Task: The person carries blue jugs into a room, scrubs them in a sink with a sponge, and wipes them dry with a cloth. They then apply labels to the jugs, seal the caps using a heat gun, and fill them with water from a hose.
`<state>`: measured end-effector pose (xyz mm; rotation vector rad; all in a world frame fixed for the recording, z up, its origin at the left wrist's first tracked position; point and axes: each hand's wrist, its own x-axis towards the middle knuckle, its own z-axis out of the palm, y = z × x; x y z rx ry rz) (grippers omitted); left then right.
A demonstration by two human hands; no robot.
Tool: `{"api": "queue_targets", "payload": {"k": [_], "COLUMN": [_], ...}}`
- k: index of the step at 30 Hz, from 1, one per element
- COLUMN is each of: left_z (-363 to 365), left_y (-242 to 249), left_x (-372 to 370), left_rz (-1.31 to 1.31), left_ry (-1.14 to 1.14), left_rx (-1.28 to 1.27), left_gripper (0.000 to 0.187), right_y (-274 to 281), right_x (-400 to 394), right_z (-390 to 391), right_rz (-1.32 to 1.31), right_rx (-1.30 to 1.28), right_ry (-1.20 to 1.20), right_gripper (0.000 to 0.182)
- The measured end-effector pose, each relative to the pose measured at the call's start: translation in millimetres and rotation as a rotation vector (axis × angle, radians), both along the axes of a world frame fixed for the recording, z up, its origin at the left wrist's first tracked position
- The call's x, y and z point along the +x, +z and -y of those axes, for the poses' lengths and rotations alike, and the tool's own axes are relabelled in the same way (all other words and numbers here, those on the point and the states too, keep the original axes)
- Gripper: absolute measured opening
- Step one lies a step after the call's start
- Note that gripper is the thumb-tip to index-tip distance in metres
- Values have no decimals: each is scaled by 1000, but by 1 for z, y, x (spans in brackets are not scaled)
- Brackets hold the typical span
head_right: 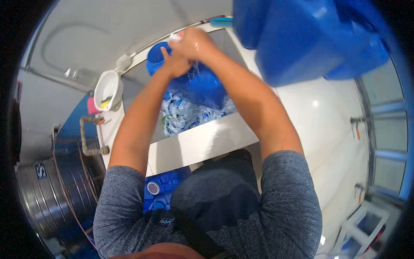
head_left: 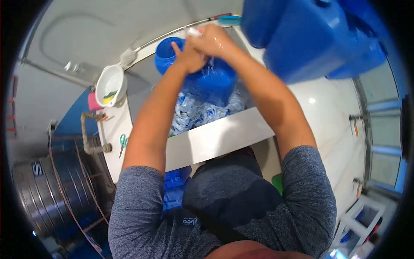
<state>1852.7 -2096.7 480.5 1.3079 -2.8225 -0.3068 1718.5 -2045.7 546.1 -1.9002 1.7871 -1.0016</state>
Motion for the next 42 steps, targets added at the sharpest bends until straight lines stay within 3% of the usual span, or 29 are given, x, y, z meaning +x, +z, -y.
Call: {"api": "queue_targets", "payload": {"k": [1, 3, 5, 8, 11, 13, 14, 15, 19, 21, 22, 26, 28, 30, 32, 33, 35, 37, 39, 41, 42], "left_z": [6, 26, 37, 51, 55, 62, 60, 52, 28, 5, -7, -32, -36, -40, -42, -45, -62, -78, -91, -98, -105], "left_y": [3, -15, -15, -22, -18, -29, -27, -23, -8, -8, -8, 7, 1, 4, -8, -9, -15, -23, -22, -18, -23], "left_x": [-3, -10, -18, -18, -11, -7, -6, -5, -5, -3, -1, 14, 33, 59, 89, 102, 120, 131, 132, 130, 129], "left_rz": [195, -119, -21, -22, -16, -89, -93, -115, -21, -53, -85, 25, -81, -186, -230, -271, -287, -392, -397, -440, -597], "left_ry": [-72, -67, -21, 88, 191, 300, 314, 269, 8, -34, -104, 189, 309, 456, 514, 534, 509, 427, 471, 425, 399], "left_rx": [22, 9, -28, -89, 43, -48, -53, -69, 20, -90, -202, 44, 170, 374, 424, 485, 363, 359, 337, 374, 258], "left_gripper": [64, 59, 59, 59, 54, 52, 52, 52, 59, 58, 58, 64, 68, 84, 80, 76, 75, 75, 69, 62, 55], "right_y": [-13, -38, -58, -86, -103, -102, -86, -70, -39, -38, -37, -30, -37, -25, -18, -33, -67, -64, -41, -38, -26], "right_x": [1, 9, 15, 11, 3, -9, -14, -18, -19, -16, -8, 23, 22, 22, 37, 53, 89, 147, 204, 257, 269], "right_z": [-26, -71, -99, -111, -111, -106, -104, -99, -41, 13, 38, 127, 145, 132, 129, 135, 148, 158, 137, 147, 146], "right_rz": [-53, -49, -45, -19, 13, 15, 111, 202, 119, -151, -130, -106, 423, 555, 88, 82, -337, -617, -426, -398, -403], "right_rx": [-44, -2, 22, -46, -139, -159, 14, 188, 189, -35, -55, 150, 257, 410, 455, 454, -34, 51, 103, 68, 62], "right_ry": [-21, -10, -52, -117, -211, -253, -196, -135, 16, 61, 27, 32, 189, 153, 159, 184, 339, 608, 596, 573, 581], "right_gripper": [31, 21, 20, 21, 21, 21, 20, 20, 28, 36, 42, 46, 35, 37, 40, 40, 36, 31, 25, 21, 21]}}
